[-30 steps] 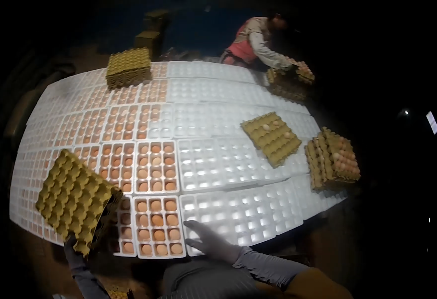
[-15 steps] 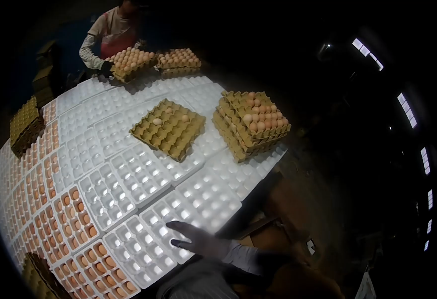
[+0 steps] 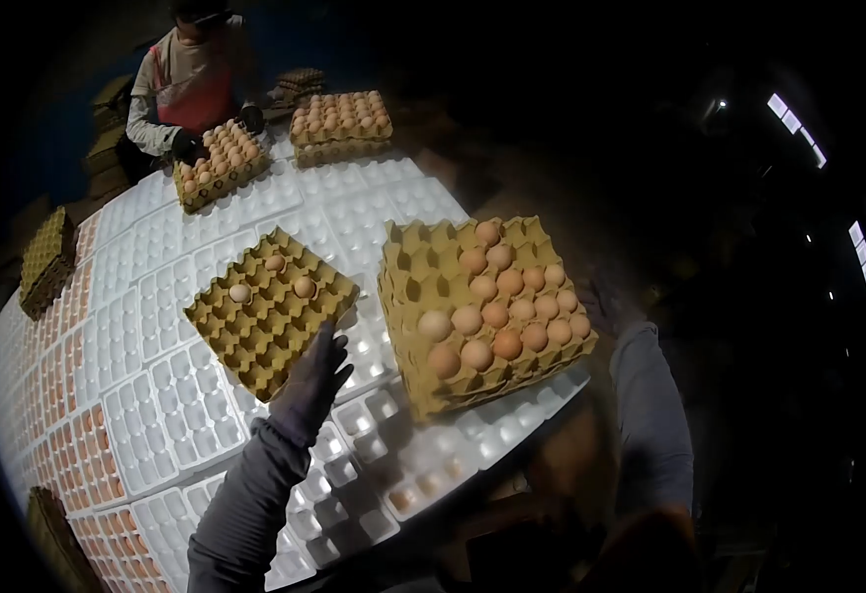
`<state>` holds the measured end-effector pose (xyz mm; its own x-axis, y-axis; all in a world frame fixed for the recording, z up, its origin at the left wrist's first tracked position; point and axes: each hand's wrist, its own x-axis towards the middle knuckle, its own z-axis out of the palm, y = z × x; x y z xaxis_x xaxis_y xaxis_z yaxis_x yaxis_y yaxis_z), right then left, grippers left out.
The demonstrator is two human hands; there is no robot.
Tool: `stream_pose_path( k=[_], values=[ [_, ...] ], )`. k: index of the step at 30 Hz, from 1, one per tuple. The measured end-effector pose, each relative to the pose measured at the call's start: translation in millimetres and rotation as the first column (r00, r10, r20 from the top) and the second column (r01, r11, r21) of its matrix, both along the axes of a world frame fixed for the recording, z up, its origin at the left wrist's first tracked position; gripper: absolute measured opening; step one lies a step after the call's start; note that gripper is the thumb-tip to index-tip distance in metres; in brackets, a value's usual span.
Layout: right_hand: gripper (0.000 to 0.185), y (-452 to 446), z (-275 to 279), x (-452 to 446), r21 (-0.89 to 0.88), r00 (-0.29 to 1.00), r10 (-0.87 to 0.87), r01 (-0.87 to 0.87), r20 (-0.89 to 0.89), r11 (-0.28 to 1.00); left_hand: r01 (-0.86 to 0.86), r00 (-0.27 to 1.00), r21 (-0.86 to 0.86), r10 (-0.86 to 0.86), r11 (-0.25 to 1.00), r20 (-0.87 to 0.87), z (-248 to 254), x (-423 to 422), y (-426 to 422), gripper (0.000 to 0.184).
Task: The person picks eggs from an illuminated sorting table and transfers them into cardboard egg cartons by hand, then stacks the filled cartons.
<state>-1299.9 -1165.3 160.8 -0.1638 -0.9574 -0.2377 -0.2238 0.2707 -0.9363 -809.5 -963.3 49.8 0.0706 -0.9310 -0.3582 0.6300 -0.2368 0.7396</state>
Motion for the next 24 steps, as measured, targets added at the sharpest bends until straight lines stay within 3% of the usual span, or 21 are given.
stream_pose_path(
  k=[3, 5, 6, 7, 8, 9, 11, 13, 15, 18, 20, 22, 23, 24],
  values=[
    [0.040, -42.8, -35.1, -28.0, 0.056, 0.999, 0.014, -0.012, -0.032, 0.998, 0.166, 0.892, -0.104, -0.105, 0.981, 0.439, -3.4, -56.4, -54.2, 0.065],
    [0.041, -62.2, -52.2, -46.8, 0.044, 0.999, 0.028, -0.026, -0.046, 0.999, 0.250, 0.916, -0.018, -0.231, 0.968, 0.328, 9.9, -86.9, -75.3, 0.075],
    [0.041, -69.1, -60.2, -52.4, 0.039, 0.998, 0.046, -0.044, -0.049, 0.998, 0.250, 0.961, -0.002, -0.248, 0.968, 0.126, 6.9, -98.8, -78.7, 0.084],
    [0.041, -77.0, -66.1, -55.8, 0.042, 0.997, 0.065, -0.063, -0.045, 0.997, 0.116, 0.993, -0.001, -0.116, 0.993, -0.034, 45.0, -114.4, -64.6, 0.085],
    [0.041, -83.5, -68.9, -58.3, 0.036, 0.996, 0.080, -0.078, -0.042, 0.996, 0.084, 0.991, -0.061, -0.077, 0.995, 0.105, 32.5, -125.7, -78.6, 0.079],
    [0.041, -88.7, -69.0, -64.0, 0.030, 0.996, 0.081, -0.080, -0.043, 0.996, 0.078, 0.926, -0.133, -0.023, 0.988, 0.377, -0.7, -139.3, -95.0, 0.074],
    [0.041, -87.2, -64.6, -70.6, 0.003, 0.996, 0.067, -0.067, -0.051, 0.998, 0.063, 0.585, -0.231, 0.152, 0.971, 0.797, -77.1, -157.9, -126.8, 0.071],
    [0.042, -72.5, -53.2, -68.5, -0.041, 0.997, 0.050, -0.052, -0.051, 0.998, 0.056, 0.270, -0.293, 0.268, 0.954, 0.925, -142.9, -173.6, -142.9, 0.075],
    [0.042, -46.1, -35.5, -55.5, -0.087, 0.997, 0.056, -0.060, -0.045, 0.994, 0.069, 0.372, -0.299, 0.253, 0.952, 0.893, -123.1, -170.0, -131.6, 0.075],
    [0.042, 18.0, -6.7, -5.3, -0.108, 0.993, 0.119, -0.119, -0.012, 0.987, 0.087, 0.574, -0.393, 0.277, 0.915, 0.770, -36.9, -126.0, -60.4, 0.071],
    [0.042, 70.1, 9.7, 40.8, -0.087, 0.980, 0.199, -0.197, 0.018, 0.977, 0.083, 0.579, -0.446, 0.321, 0.891, 0.749, -10.4, -101.2, -12.4, 0.069],
    [0.043, 127.0, 20.7, 87.7, -0.044, 0.956, 0.283, -0.281, 0.071, 0.959, 0.034, 0.462, -0.481, 0.413, 0.876, 0.785, -19.9, -89.9, 23.2, 0.065],
    [0.043, 154.9, 23.9, 110.5, -0.006, 0.939, 0.326, -0.327, 0.107, 0.945, -0.046, 0.562, -0.517, 0.450, 0.855, 0.694, -11.6, -75.1, 56.4, 0.061],
    [0.043, 181.3, 26.1, 132.0, 0.024, 0.922, 0.359, -0.366, 0.144, 0.930, -0.155, 0.859, -0.466, 0.351, 0.871, 0.371, 15.6, -55.4, 91.7, 0.059]
  ],
)
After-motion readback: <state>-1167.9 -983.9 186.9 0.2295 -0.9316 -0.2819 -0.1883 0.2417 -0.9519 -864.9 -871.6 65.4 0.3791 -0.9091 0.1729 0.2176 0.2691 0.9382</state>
